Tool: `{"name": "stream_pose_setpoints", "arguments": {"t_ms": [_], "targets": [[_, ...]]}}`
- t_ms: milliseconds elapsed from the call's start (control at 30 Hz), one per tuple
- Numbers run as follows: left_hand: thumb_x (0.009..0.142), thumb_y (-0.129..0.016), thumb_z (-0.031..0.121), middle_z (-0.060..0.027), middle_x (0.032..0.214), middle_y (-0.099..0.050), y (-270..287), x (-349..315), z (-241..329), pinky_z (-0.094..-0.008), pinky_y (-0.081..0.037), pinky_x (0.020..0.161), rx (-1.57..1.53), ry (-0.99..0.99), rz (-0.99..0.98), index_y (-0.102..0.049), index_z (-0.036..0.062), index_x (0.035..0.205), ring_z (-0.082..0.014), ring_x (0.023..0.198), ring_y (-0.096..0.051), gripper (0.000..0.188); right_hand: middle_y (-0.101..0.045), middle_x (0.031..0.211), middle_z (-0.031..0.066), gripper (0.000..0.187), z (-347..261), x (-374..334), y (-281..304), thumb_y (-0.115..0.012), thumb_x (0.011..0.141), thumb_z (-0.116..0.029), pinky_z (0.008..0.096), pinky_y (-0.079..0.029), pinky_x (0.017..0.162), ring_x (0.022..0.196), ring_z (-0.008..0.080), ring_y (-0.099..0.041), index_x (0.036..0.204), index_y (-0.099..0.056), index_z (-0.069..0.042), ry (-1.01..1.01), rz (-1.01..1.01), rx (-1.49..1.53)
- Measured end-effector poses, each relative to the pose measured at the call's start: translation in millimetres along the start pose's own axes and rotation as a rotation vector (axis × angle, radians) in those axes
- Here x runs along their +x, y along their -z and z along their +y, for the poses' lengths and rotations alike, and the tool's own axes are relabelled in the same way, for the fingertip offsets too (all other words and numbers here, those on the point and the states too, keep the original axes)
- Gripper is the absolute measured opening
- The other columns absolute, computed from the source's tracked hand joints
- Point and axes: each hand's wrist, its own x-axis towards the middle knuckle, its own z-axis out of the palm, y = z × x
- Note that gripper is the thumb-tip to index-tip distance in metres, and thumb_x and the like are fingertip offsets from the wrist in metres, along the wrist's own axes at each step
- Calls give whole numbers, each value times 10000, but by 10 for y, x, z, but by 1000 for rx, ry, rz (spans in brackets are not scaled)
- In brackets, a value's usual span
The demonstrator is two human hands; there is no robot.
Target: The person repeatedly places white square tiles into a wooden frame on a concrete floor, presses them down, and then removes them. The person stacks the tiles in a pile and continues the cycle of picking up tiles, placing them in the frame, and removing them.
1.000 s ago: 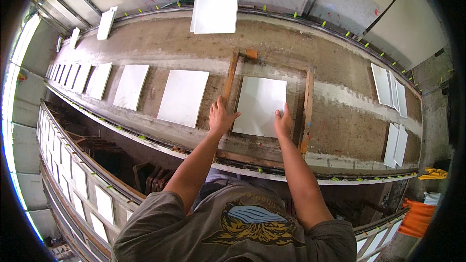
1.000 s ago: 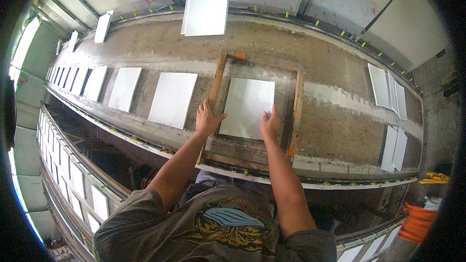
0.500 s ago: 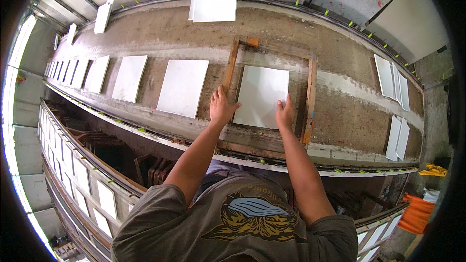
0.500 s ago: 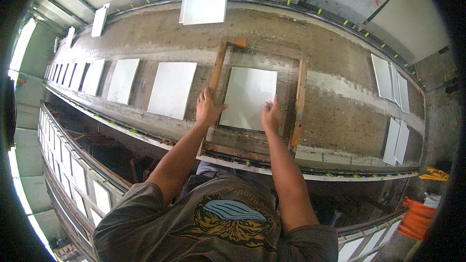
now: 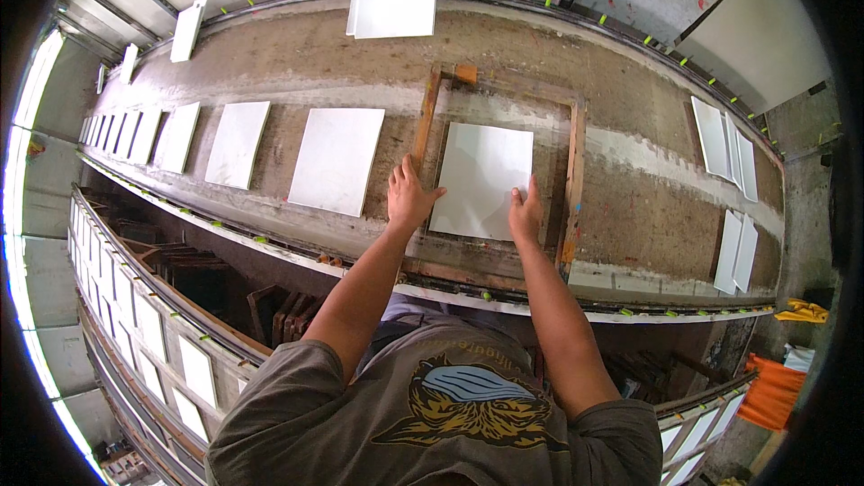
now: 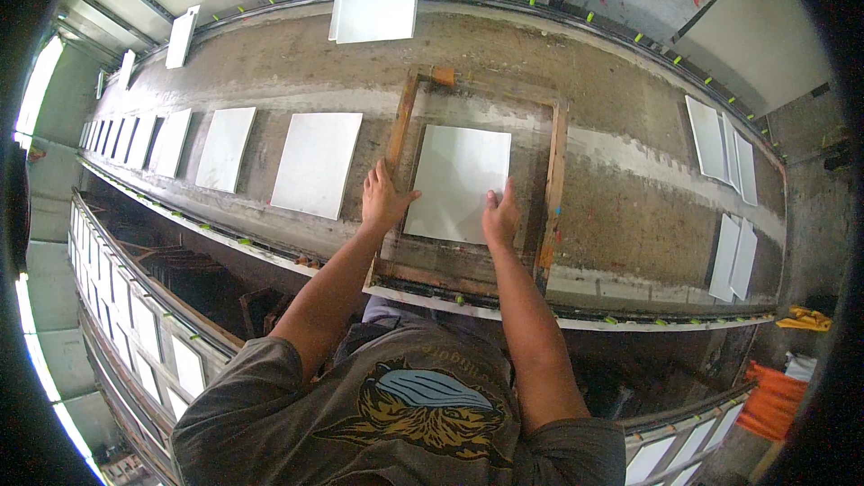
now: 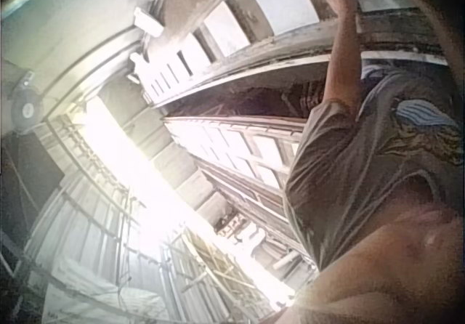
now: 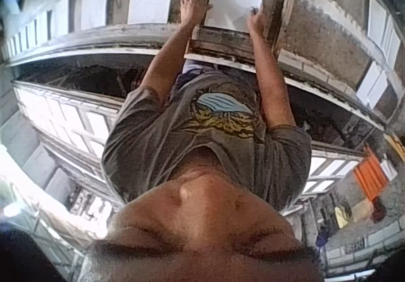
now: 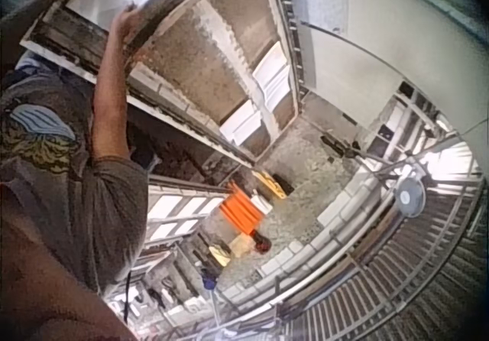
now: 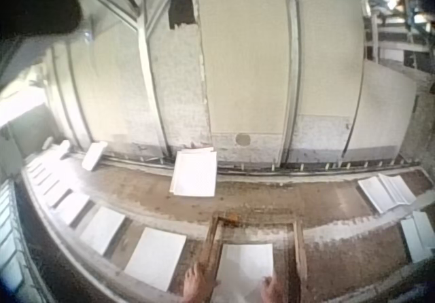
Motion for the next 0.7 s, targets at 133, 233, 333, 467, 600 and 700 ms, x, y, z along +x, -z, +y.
{"name": "stream_pose_setpoints", "arguments": {"t_ms": [133, 233, 333, 467, 600, 700], "targets": [[740, -895, 387, -230, 1407, -453, -15, -5, -4, -485, -415, 1114, 53, -10, 27, -226, 8, 1544, -401, 1331, -443, 1112, -577, 1380, 295, 624, -11, -30, 22, -628, 999, -210, 516, -488, 1011, 1222, 446, -598, 1543, -380, -29, -4, -2, -12], [730, -906, 373, -244, 1446, -429, 12, 0, 9, -512, -402, 1129, -2, 8, -11, -233, 11, 1533, -434, 1364, -415, 1109, -594, 1352, 295, 624, -47, -54, 51, -628, 1001, -215, 524, -490, 1002, 1209, 448, -602, 1541, -381, -24, -24, -19, -33], [731, -907, 372, -245, 1442, -431, 48, -16, 54, -510, -401, 1130, 2, 18, -16, -229, 6, 1536, -433, 1362, -418, 1114, -607, 1330, 292, 621, -46, -70, 53, -621, 1007, -215, 526, -488, 1001, 1199, 451, -605, 1545, -377, -26, -20, -10, -44], [735, -903, 375, -246, 1444, -430, 18, -16, 11, -508, -401, 1130, 0, 3, -7, -223, 0, 1537, -432, 1359, -420, 1117, -609, 1323, 296, 611, -102, -86, 79, -608, 1015, -204, 519, -482, 1010, 1198, 455, -603, 1548, -369, -24, -19, -17, -48], [732, -901, 385, -241, 1411, -454, -13, -1, 0, -494, -414, 1113, 23, -13, 17, -230, -3, 1538, -418, 1334, -438, 1118, -610, 1320, 298, 604, -108, -106, 70, -599, 1020, -201, 519, -482, 1013, 1202, 457, -600, 1544, -366, -10, 15, 15, -33], [733, -901, 374, -241, 1431, -443, -13, 6, -3, -500, -396, 1128, 19, -3, 5, -221, 5, 1541, -426, 1349, -422, 1119, -614, 1314, 297, 609, -133, -102, 81, -600, 1020, -205, 520, -486, 1007, 1196, 457, -604, 1543, -362, -1, 16, 11, -68]]}}
